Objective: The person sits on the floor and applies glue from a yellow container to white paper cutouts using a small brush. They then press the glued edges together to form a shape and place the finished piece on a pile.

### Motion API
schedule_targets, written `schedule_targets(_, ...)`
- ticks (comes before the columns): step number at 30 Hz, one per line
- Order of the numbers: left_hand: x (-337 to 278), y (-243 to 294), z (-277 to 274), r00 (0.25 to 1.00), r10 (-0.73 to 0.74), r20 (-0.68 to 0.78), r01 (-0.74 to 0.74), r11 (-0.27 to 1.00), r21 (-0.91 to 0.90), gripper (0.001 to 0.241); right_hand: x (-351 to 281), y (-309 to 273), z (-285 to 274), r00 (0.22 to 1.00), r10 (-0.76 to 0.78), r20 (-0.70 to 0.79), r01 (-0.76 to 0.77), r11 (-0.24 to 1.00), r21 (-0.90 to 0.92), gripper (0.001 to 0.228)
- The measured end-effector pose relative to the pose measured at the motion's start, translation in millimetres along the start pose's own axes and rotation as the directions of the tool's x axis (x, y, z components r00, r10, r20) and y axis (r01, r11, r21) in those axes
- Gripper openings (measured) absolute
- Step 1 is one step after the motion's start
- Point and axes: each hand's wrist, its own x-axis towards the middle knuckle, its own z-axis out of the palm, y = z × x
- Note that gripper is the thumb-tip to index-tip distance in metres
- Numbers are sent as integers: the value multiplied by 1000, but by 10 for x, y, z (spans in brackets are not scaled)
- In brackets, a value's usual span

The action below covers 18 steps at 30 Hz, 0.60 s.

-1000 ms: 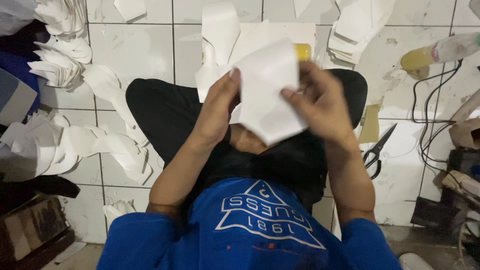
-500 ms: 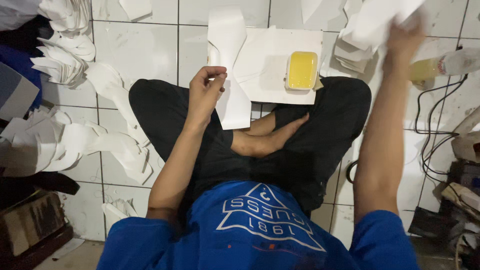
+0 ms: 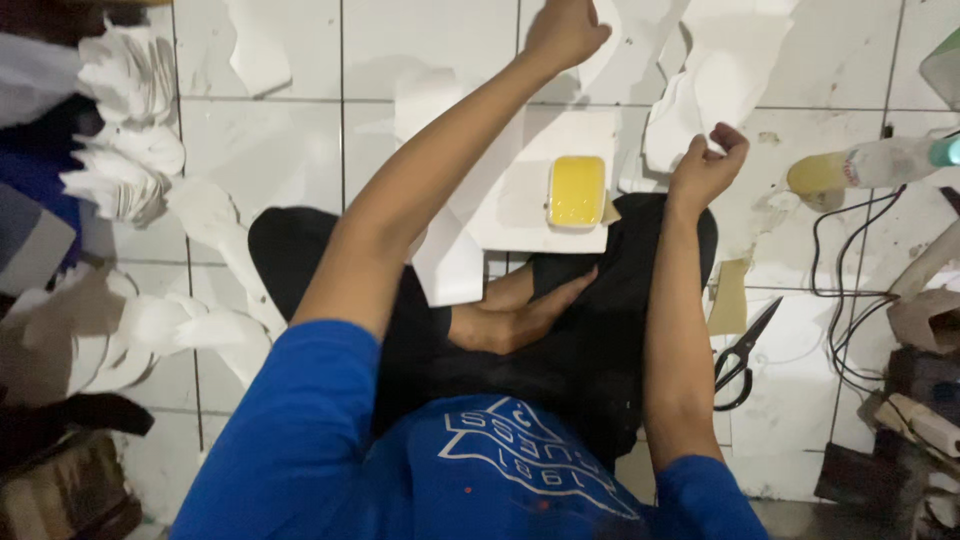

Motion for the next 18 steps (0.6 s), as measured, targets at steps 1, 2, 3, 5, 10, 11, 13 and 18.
schedule_targets(1, 266, -46, 228, 998, 11, 69, -20, 990, 136, 47, 41, 62, 25, 1000, 23, 1, -23, 999, -33, 21)
schedule_targets(2, 423, -124, 425, 998, 19, 68, -28, 990, 137, 47, 37, 59, 27, 1000, 20, -7, -20, 999, -31, 21)
schedule_targets(3, 581, -204, 618, 993, -32, 113, 7, 976, 215, 51, 30, 54, 32, 999, 36, -4, -36, 999, -4, 19)
schedule_targets(5, 769, -289, 853, 987, -82, 140, 38, 955, 294, 54, 30, -1, 61, 999, 41, -2, -41, 999, 32, 17)
schedule_targets(10, 786, -328, 1245, 962, -214, 170, 96, 848, 521, 57, 16, -178, 62, 986, 162, 43, -164, 985, 46, 13)
schedule_targets(11, 889, -367, 1346, 962, -215, 168, 99, 847, 522, 57, 39, -256, 70, 986, 162, 45, -164, 985, 48, 13)
schedule_targets(13, 1025, -478, 1561, 976, -153, 153, 56, 861, 505, 31, 27, -409, 54, 962, 263, 77, -269, 960, 79, 13)
schedule_targets(18, 866, -330, 1356, 989, -100, 109, 48, 913, 405, 23, 89, -326, 106, 961, 257, 99, -271, 947, 174, 7)
